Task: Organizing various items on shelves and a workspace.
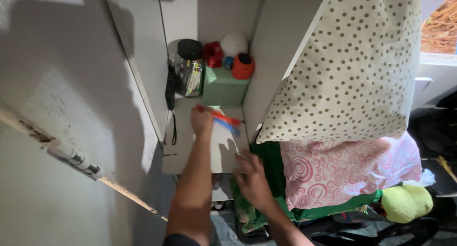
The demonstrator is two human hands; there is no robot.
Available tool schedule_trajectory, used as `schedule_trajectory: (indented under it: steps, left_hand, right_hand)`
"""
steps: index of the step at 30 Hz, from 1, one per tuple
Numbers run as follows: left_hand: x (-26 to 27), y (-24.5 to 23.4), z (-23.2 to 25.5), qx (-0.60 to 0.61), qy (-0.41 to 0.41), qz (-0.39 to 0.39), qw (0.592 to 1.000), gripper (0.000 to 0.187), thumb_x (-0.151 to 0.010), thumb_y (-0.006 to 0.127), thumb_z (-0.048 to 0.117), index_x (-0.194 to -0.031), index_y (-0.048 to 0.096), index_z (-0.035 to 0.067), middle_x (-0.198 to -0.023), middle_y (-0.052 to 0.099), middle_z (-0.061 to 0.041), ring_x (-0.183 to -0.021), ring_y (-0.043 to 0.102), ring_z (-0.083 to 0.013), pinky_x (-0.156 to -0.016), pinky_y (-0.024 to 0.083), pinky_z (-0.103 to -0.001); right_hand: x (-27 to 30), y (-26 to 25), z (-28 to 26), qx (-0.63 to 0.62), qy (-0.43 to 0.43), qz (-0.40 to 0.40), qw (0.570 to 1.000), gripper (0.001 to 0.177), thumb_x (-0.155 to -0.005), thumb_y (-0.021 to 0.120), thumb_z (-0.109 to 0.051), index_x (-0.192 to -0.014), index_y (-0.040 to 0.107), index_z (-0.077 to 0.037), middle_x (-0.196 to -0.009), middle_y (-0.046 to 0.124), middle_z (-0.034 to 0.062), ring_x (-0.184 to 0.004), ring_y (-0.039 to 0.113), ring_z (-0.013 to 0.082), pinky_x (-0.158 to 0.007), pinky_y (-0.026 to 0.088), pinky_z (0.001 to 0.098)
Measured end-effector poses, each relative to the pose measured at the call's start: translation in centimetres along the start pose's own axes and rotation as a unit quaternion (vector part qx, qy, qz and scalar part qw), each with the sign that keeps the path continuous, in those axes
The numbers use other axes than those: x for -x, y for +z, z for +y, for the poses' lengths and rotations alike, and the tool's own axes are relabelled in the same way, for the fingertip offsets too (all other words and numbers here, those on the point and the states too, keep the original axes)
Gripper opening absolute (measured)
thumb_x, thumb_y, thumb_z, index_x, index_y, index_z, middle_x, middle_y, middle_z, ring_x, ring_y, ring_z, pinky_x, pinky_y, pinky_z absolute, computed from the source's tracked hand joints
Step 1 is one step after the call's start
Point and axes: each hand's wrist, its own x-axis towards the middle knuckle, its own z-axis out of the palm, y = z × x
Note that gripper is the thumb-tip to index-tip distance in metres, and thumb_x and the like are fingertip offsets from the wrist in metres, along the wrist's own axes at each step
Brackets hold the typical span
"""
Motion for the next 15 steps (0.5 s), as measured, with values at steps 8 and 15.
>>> schedule_trajectory:
  steps: [8,15]
  left_hand:
    - [-0.6,7.3,-4.5,-0.217,0.425,-0.450,0.755,0.034,-0.085,0.073,0.036,-0.090,0.076,0.002,-0.097,0.073,-0.025,-0.088,0.069,-0.0452,-0.079,0.056,-0.050]
    - [5.9,1.7,6.3,-0.160,0.065,-0.319,0.932,0.021,-0.088,0.074,0.020,-0.099,0.074,0.002,-0.100,0.074,-0.023,-0.098,0.070,-0.0439,-0.087,0.055,-0.050]
  right_hand:
    - [1.2,0.2,1.1,-0.051,0.042,0.001,0.998,0.045,-0.087,0.072,-0.007,-0.131,0.062,-0.003,-0.141,0.053,0.0192,-0.133,0.051,0.0392,-0.109,0.044,0.0415]
    - [1.8,0.0,1.3,-0.059,0.078,0.001,0.995,0.044,-0.088,0.071,-0.007,-0.131,0.061,-0.002,-0.144,0.051,0.0196,-0.133,0.051,0.0381,-0.108,0.045,0.0405]
